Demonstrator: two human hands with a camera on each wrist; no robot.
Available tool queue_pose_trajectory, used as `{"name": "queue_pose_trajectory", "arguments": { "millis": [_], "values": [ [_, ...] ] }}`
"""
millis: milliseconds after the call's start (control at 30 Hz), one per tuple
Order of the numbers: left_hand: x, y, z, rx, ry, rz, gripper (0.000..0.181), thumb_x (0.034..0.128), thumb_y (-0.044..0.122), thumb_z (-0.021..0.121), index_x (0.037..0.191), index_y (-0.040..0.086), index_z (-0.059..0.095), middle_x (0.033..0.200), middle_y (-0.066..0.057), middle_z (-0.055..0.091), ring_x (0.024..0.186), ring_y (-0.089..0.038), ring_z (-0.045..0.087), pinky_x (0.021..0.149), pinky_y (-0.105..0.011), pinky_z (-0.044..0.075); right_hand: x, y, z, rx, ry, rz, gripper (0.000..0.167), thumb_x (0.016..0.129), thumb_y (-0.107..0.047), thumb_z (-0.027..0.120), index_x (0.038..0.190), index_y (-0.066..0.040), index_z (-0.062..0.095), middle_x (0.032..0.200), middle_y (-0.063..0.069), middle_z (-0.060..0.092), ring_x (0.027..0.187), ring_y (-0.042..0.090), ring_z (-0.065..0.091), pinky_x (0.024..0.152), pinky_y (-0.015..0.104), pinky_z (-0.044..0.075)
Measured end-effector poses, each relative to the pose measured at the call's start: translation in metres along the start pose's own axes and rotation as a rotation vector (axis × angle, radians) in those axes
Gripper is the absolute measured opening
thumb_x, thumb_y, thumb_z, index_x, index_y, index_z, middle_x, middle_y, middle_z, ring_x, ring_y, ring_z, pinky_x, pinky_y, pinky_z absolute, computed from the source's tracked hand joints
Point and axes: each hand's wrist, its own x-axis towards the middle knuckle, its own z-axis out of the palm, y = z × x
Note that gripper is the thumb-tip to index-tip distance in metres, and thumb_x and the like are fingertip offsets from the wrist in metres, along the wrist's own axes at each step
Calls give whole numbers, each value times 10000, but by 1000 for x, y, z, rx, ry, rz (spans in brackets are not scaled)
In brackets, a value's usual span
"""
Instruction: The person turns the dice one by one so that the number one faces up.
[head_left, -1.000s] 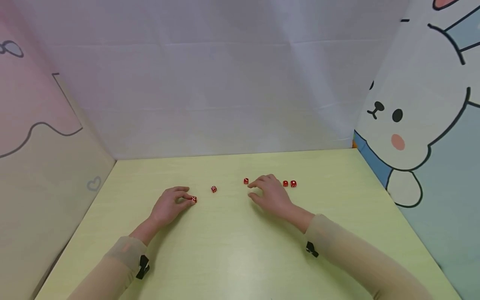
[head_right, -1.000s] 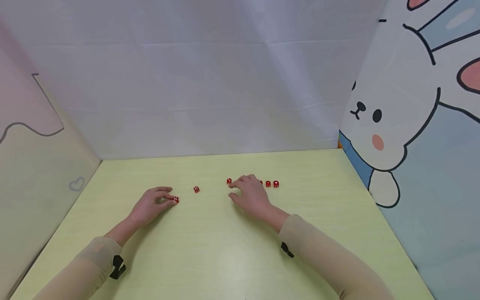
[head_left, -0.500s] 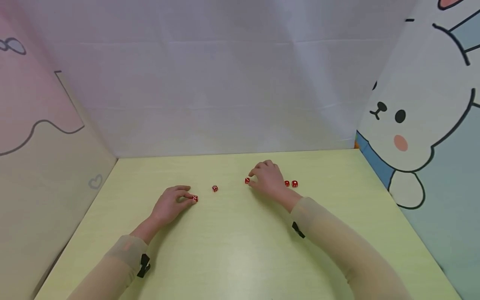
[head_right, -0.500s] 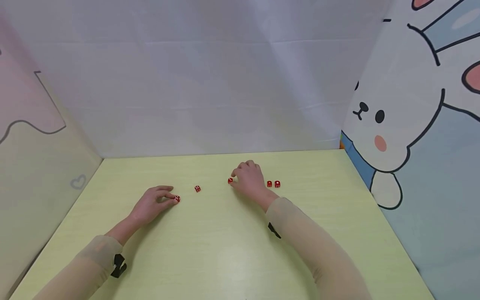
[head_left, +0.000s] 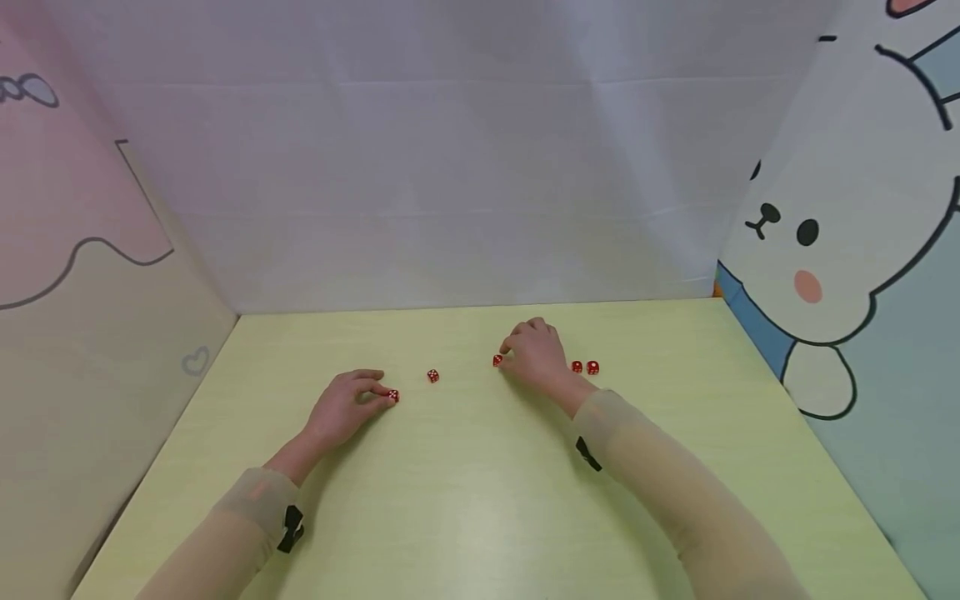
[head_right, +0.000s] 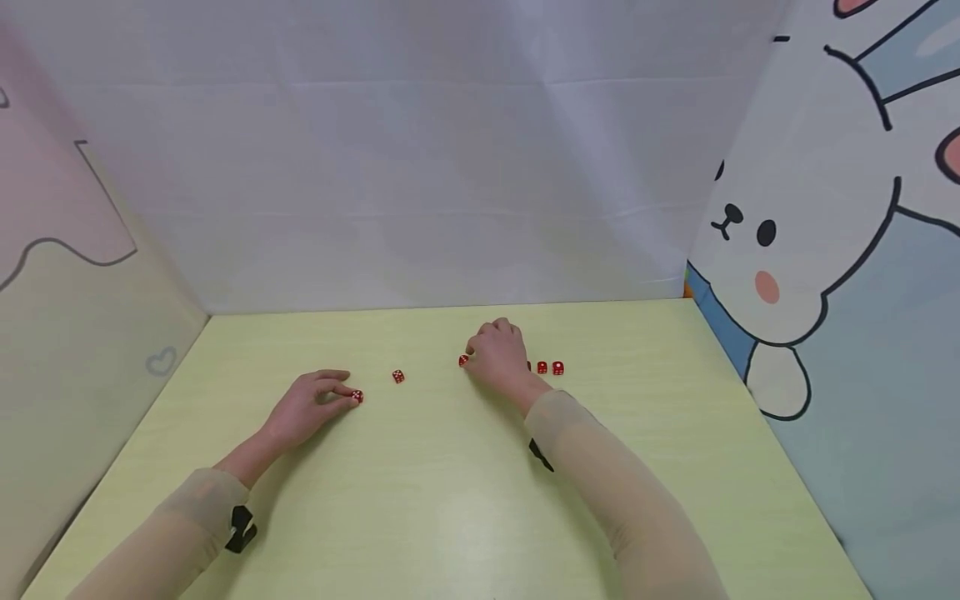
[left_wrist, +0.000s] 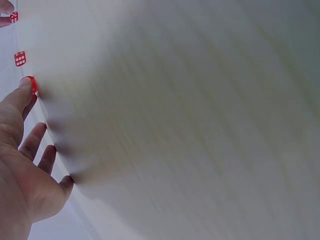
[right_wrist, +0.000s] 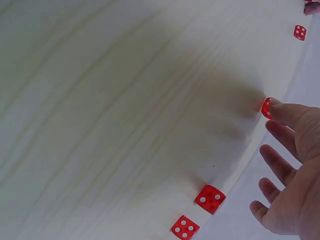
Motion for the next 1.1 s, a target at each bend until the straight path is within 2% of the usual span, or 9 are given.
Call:
{"name": "queue_pose_trajectory", "arguments": {
  "millis": [367,667,833,1100],
  "values": [
    [-1,0,-1,14,9,24,153,944,250,764,1000,111,796,1379,-167,622,1323,-438,494,1126,-599,351,3,0,4,-1,-2,11,167,940,-317,756,1051,-199,797,1240,47,639,1276,333,443,1138,523,319],
    [-1,0,-1,14,5,12,162,944,258,764,998,108,793,1387,-162,618,1330,-431,489,1130,-590,350,1,-2,6,20,25,-4,137,935,-308,763,1007,-198,800,1230,45,652,1277,336,454,1127,527,333],
    [-1,0,-1,12,8,18,149,940,252,769,985,111,791,1381,-165,621,1323,-436,496,1125,-594,356,-3,-3,3,11,21,-12,154,940,-339,753,1014,-212,796,1231,29,644,1302,325,433,1142,522,318],
    [-2,0,-1,7,11,8,141,936,243,774,989,114,795,1380,-163,622,1321,-437,496,1127,-594,353,-16,-8,-8,-37,30,-70,192,932,-383,761,1007,-209,794,1238,19,657,1305,319,443,1135,519,341]
  ]
}}
